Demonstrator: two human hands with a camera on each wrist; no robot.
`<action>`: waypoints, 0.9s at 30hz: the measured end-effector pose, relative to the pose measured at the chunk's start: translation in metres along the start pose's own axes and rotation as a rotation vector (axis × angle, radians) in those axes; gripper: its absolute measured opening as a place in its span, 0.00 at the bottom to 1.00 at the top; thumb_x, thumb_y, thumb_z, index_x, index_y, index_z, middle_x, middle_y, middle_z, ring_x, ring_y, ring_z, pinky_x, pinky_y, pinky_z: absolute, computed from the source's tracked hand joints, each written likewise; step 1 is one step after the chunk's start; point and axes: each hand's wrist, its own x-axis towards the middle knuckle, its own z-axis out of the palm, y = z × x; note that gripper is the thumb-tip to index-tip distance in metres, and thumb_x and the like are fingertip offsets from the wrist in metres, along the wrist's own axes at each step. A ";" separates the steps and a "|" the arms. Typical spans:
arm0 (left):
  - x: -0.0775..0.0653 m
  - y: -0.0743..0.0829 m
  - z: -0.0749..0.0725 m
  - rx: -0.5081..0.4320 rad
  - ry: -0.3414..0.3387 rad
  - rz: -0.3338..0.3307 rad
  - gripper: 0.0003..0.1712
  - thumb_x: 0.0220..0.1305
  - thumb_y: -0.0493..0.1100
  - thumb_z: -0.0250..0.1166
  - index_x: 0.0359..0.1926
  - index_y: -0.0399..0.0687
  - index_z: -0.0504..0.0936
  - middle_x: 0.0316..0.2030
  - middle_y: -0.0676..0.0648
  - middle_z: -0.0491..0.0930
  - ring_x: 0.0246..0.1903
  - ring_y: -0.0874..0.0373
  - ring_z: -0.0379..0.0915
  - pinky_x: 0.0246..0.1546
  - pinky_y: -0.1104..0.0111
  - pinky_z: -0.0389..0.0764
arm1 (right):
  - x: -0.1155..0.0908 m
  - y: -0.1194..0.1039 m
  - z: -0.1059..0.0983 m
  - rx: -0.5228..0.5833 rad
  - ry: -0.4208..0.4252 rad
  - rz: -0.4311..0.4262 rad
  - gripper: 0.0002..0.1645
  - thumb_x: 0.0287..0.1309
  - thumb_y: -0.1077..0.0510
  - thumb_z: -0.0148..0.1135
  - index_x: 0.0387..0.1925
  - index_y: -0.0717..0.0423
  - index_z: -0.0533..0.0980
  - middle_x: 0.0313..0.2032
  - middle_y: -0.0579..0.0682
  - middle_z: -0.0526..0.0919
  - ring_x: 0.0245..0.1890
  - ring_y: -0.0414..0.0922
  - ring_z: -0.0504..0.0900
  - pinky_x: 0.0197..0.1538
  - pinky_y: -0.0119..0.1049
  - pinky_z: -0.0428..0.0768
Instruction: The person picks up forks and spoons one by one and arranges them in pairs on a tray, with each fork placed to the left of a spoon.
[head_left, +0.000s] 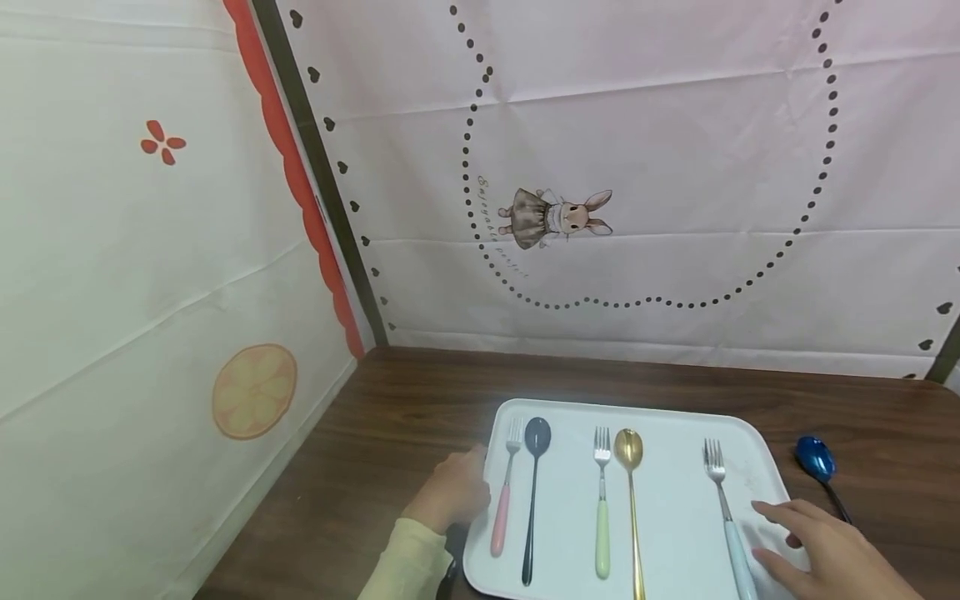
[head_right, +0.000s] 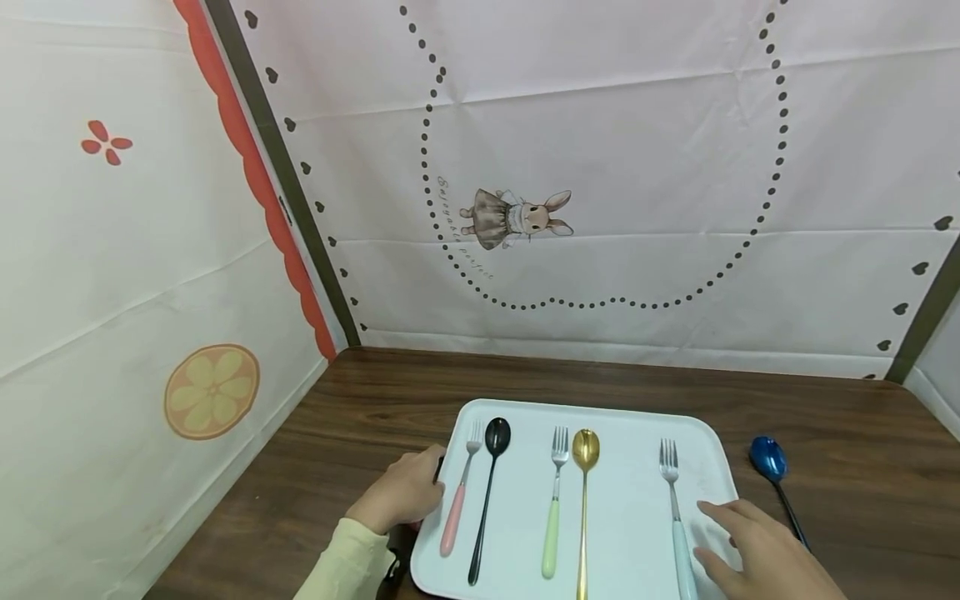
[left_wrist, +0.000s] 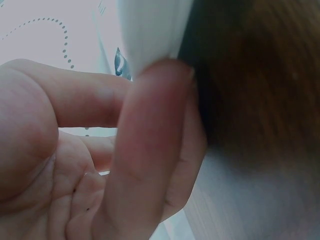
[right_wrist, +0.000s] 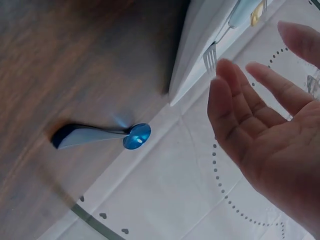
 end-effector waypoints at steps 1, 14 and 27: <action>0.000 0.000 0.000 0.002 -0.001 0.002 0.24 0.50 0.32 0.54 0.52 0.32 0.68 0.26 0.44 0.71 0.19 0.54 0.68 0.17 0.63 0.75 | 0.000 0.000 0.000 -0.008 -0.002 0.015 0.38 0.43 0.42 0.69 0.51 0.64 0.74 0.41 0.60 0.77 0.30 0.46 0.77 0.32 0.49 0.82; 0.000 0.002 0.000 -0.017 -0.008 -0.001 0.24 0.52 0.31 0.54 0.53 0.32 0.67 0.25 0.44 0.71 0.19 0.54 0.68 0.17 0.63 0.75 | 0.003 0.013 -0.003 -0.092 0.027 0.047 0.37 0.43 0.39 0.68 0.49 0.62 0.76 0.40 0.62 0.77 0.36 0.57 0.76 0.36 0.58 0.78; 0.000 0.001 -0.001 -0.009 -0.001 0.007 0.24 0.51 0.31 0.54 0.53 0.32 0.68 0.24 0.45 0.71 0.19 0.54 0.68 0.17 0.63 0.75 | 0.001 0.017 -0.010 -0.113 0.075 0.103 0.38 0.41 0.43 0.70 0.47 0.68 0.75 0.41 0.72 0.74 0.41 0.70 0.71 0.38 0.66 0.74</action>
